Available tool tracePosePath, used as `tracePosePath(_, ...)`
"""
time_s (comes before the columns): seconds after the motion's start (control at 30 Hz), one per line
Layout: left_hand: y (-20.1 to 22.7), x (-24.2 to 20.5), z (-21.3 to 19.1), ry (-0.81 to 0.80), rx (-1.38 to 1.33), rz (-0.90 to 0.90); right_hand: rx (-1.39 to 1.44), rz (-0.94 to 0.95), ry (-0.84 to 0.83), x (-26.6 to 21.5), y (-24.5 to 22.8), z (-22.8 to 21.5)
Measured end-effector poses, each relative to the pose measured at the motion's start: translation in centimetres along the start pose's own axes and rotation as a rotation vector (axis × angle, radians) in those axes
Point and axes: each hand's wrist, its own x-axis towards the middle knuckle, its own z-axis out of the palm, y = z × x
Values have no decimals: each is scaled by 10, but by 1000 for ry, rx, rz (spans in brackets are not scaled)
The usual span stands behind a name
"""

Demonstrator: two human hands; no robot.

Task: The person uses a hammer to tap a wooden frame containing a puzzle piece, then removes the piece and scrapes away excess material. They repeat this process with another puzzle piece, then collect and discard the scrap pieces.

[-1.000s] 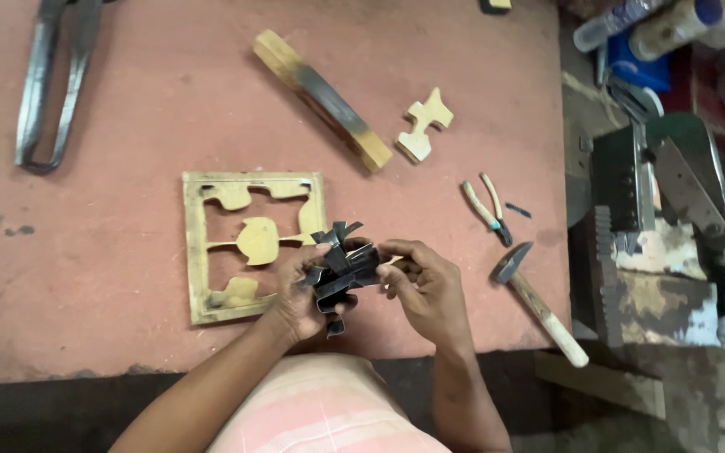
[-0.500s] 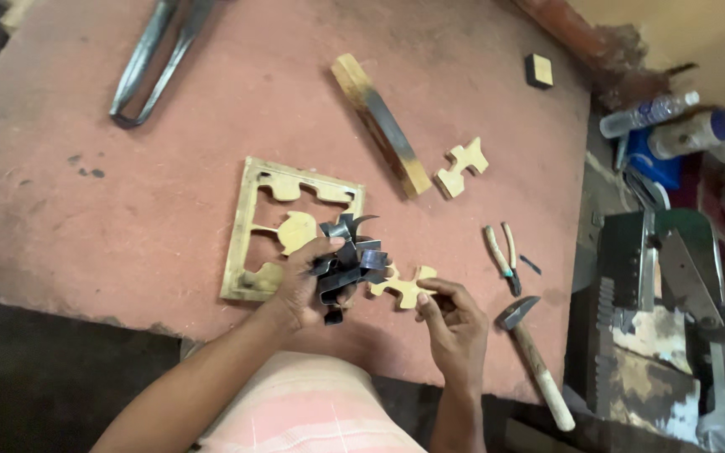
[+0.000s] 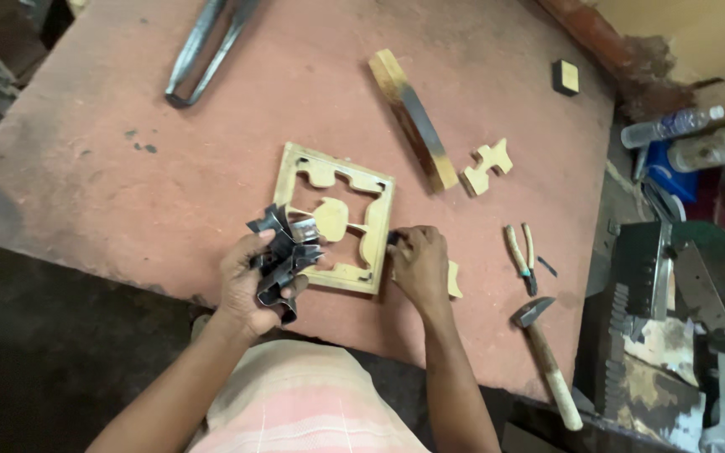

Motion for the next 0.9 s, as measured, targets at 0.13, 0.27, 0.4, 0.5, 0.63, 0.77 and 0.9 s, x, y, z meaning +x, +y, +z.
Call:
tracePosePath(0.13,4,0,-21,-37,-28,-10,94,193,-16,6,-6,-8)
tracePosePath(0.27,16,2,-23,-131,-70,-8,724,362,57,4,-44,-21)
tracePosePath(0.4,25,4,-12,-85,-93,-83,854,274,-42,1,-105,-23)
tracePosePath(0.5,33,4,-6,-66,-162,-100,734,1,-53,7,-144,-20)
tracePosePath(0.63,60,-1,-12,-85,-271,-95,513,-68,-17,11,-169,-19)
tracePosePath(0.77,100,-3,-31,-18,-238,7,609,92,-34,2,-170,-9)
tracePosePath(0.9,155,5,-40,98,-12,59,542,218,-62,-1,-184,10)
